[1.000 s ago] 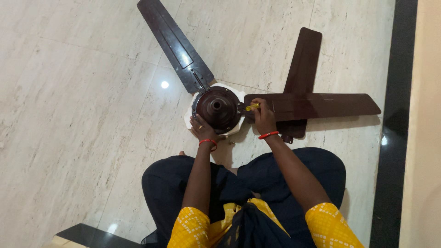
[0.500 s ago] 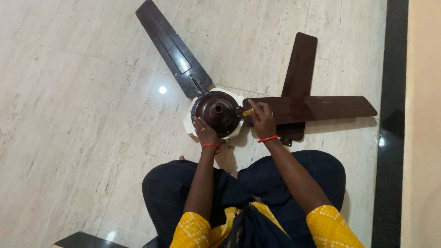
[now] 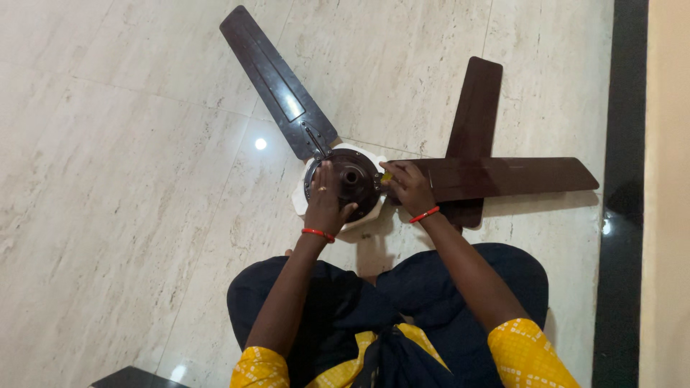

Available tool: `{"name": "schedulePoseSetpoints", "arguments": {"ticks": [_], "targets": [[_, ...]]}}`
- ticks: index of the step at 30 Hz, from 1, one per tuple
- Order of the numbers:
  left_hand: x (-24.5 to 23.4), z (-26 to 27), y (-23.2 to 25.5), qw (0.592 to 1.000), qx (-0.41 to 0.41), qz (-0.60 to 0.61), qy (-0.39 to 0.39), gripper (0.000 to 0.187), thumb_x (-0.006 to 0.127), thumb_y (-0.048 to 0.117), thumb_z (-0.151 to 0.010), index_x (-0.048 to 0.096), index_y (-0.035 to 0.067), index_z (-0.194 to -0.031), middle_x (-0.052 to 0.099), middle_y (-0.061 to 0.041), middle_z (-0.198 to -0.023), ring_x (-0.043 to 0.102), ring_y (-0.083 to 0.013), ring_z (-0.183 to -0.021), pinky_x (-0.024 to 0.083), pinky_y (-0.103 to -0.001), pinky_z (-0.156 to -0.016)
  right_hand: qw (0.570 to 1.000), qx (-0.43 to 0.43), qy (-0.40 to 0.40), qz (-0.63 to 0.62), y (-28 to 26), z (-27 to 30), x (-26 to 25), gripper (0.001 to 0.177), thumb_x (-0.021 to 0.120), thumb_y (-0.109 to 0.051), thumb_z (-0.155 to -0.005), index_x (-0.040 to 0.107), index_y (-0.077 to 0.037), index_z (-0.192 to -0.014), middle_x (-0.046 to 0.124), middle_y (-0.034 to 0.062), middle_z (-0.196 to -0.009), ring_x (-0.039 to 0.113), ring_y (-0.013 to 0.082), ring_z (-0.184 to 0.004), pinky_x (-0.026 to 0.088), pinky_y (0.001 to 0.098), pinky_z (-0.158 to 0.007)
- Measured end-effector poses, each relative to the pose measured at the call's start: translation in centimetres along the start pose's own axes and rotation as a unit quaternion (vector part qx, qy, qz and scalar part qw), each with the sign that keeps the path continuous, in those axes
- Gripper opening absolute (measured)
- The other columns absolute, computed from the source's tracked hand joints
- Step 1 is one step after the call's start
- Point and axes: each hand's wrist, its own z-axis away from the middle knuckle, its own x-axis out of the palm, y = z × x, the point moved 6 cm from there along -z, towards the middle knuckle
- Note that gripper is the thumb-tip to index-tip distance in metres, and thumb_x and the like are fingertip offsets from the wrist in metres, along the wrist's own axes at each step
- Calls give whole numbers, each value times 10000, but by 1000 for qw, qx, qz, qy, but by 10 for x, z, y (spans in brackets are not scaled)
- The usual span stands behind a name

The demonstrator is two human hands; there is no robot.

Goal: The person sits on the floor and uses a screwdriver to loosen and remove the screws holding the blades to the motor housing of an electric fan. They remove one blade, then continue to loosen the remaining blades.

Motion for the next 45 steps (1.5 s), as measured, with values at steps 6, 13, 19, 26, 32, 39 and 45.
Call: {"name": "schedulePoseSetpoints", "arguments": {"ticks": [6,13,19,26,32,39,45], "targets": [[11,-7,23,997,-23,80,-7,1013,780,325,-849,203,-25,-1604,215,-250,-1679,197,-415,-1559,212,-503,-1261,993,86,77,-4,5,5,-1,289,845,-100,-820,788,-123,-1102,653,72,-881,677,156,-768,560,294,-678],[26,-25,48,997,14,71,14,878,714,316,-913,249,-14,-1580,264,-222,-1655,203,-406,-1549,186,-551,-1230,994,49,96,27,1,-5,-6,177,846,-150,-835,799,-143,-1006,730,41,-861,712,148,-745,549,291,-629],[24,-20,56,990,64,116,51,661,627,159,-976,357,32,-1566,426,-148,-1613,333,-359,-1550,219,-540,-1268,997,5,68,41,10,2,0,183,854,-152,-812,800,-135,-986,725,44,-849,701,174,-726,553,313,-631],[30,-31,91,986,143,84,27,662,512,-17,-922,374,40,-1566,492,-192,-1578,425,-327,-1490,254,-520,-1244,1000,21,10,12,36,12,4,263,708,23,-803,725,-65,-1050,712,78,-939,723,187,-811,579,302,-649],[29,-38,82,979,90,170,-73,816,518,-25,-814,308,20,-1602,657,-186,-1185,634,-342,-1115,273,-537,-1250,991,99,68,-65,32,12,4,381,832,-75,-780,686,-58,-1130,749,37,-926,731,129,-806,589,279,-688],[32,-34,73,970,101,220,-24,606,530,7,-951,425,86,-1543,693,-185,-1127,655,-359,-1033,300,-544,-1225,993,32,80,86,-5,8,-1,266,816,-86,-791,663,-63,-1007,715,74,-911,708,241,-812,566,353,-702],[31,-32,72,964,90,249,2,587,532,-21,-938,474,95,-1511,692,-177,-1176,658,-352,-1086,347,-521,-1215,950,-6,65,305,-27,7,3,192,764,-212,-848,611,-101,-879,663,68,-807,678,268,-741,548,387,-601]]}}
